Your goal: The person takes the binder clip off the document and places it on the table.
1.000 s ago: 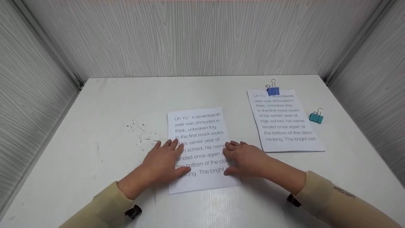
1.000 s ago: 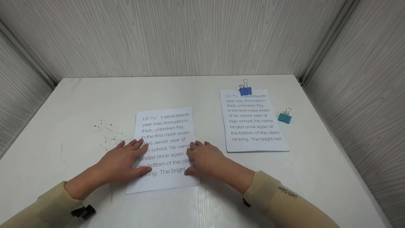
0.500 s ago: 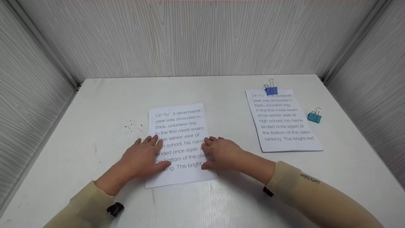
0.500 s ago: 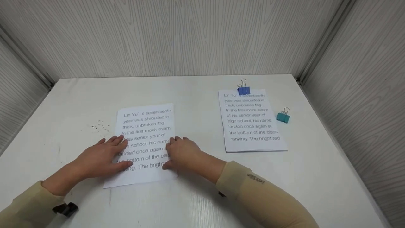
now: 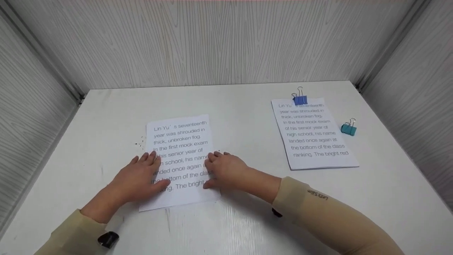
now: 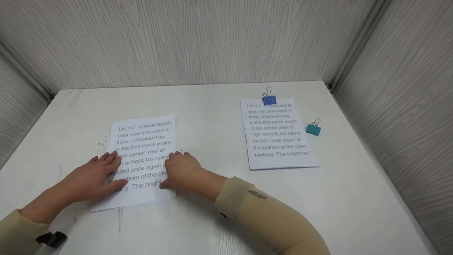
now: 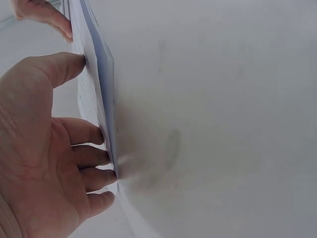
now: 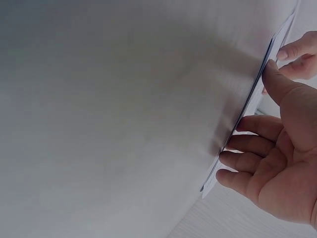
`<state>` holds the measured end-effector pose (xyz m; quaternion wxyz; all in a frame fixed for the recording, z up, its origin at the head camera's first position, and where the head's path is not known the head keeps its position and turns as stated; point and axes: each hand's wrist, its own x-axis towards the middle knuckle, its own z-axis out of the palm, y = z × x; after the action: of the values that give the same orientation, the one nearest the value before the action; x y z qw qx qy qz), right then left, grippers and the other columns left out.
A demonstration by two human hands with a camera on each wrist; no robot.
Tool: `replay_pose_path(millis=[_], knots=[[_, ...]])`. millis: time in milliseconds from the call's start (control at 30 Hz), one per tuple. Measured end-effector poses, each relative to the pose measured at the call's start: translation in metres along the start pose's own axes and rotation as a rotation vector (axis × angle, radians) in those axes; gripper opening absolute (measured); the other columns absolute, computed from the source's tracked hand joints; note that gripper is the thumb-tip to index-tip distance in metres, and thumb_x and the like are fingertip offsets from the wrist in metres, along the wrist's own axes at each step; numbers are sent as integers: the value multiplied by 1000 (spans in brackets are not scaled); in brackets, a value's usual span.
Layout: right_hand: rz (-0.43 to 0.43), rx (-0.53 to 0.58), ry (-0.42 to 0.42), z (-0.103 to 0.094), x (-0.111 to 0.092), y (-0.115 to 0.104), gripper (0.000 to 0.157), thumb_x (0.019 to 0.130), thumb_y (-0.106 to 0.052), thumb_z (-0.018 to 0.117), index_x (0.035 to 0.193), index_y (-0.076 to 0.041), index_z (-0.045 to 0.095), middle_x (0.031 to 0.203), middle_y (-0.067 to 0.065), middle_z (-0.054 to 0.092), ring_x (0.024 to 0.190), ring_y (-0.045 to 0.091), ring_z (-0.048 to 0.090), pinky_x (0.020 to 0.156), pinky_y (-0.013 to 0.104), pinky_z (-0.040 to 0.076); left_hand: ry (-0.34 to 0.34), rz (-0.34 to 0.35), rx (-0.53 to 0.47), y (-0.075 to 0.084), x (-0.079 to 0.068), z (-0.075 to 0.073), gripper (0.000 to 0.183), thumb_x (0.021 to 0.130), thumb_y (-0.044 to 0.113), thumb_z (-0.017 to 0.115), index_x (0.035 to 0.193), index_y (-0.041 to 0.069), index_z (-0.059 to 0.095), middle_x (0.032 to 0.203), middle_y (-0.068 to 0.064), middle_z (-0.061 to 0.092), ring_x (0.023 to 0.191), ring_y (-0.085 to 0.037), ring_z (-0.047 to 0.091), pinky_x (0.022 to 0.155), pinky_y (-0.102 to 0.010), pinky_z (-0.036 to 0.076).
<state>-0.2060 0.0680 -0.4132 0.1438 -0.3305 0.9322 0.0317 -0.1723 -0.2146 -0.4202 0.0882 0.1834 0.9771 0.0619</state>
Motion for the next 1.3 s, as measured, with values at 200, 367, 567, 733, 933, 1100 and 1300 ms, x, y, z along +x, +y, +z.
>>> replay_pose_path(millis=[200, 367, 567, 733, 933, 1100, 1300], knots=[[-4, -39, -4, -1, 12, -14, 75, 100, -60, 66, 154, -9, 54, 162, 9, 49, 151, 28, 43, 125, 42, 34, -16, -12, 12, -14, -4, -4, 86, 100, 52, 63, 152, -14, 46, 160, -36, 38, 149, -55, 35, 121, -67, 27], [-25, -87, 24, -3, 19, -26, 73, 100, -62, 63, 150, -9, 57, 157, 9, 54, 147, 27, 47, 122, 41, 38, -27, -21, 26, -26, -10, -6, 88, 99, 55, 64, 152, -13, 47, 159, -36, 39, 148, -56, 37, 120, -69, 29], [-20, -78, 9, -4, 26, -40, 78, 100, -64, 62, 156, -10, 52, 162, 7, 49, 151, 26, 43, 124, 40, 34, -26, -15, 33, -39, -21, -6, 91, 98, 59, 65, 151, -13, 48, 157, -37, 41, 146, -57, 38, 118, -71, 30], [-12, -81, 2, -4, 30, -45, 80, 99, -64, 63, 158, -12, 50, 164, 6, 47, 153, 25, 41, 125, 40, 33, -26, -30, 23, -44, -24, -6, 91, 98, 59, 65, 151, -13, 49, 158, -36, 41, 147, -57, 37, 118, -71, 29], [-15, -77, 11, -2, 30, -46, 79, 100, -65, 62, 158, -12, 51, 164, 6, 48, 153, 26, 41, 125, 42, 33, -26, -36, 29, -47, -24, -4, 91, 98, 60, 64, 151, -12, 48, 158, -36, 41, 147, -56, 38, 119, -70, 29], [-43, -17, 28, -1, 27, -42, 80, 100, -64, 64, 158, -12, 49, 166, 6, 44, 155, 27, 37, 126, 46, 31, -25, -31, 37, -47, -24, -4, 91, 97, 59, 65, 150, -13, 49, 157, -37, 42, 146, -57, 39, 118, -71, 30], [-54, 221, 102, -4, 9, -16, 85, 100, -55, 69, 166, -13, 37, 172, 8, 32, 159, 31, 27, 128, 50, 23, -37, -30, 25, -43, -23, -9, 88, 98, 55, 66, 150, -13, 49, 156, -38, 42, 145, -57, 40, 118, -72, 28]])
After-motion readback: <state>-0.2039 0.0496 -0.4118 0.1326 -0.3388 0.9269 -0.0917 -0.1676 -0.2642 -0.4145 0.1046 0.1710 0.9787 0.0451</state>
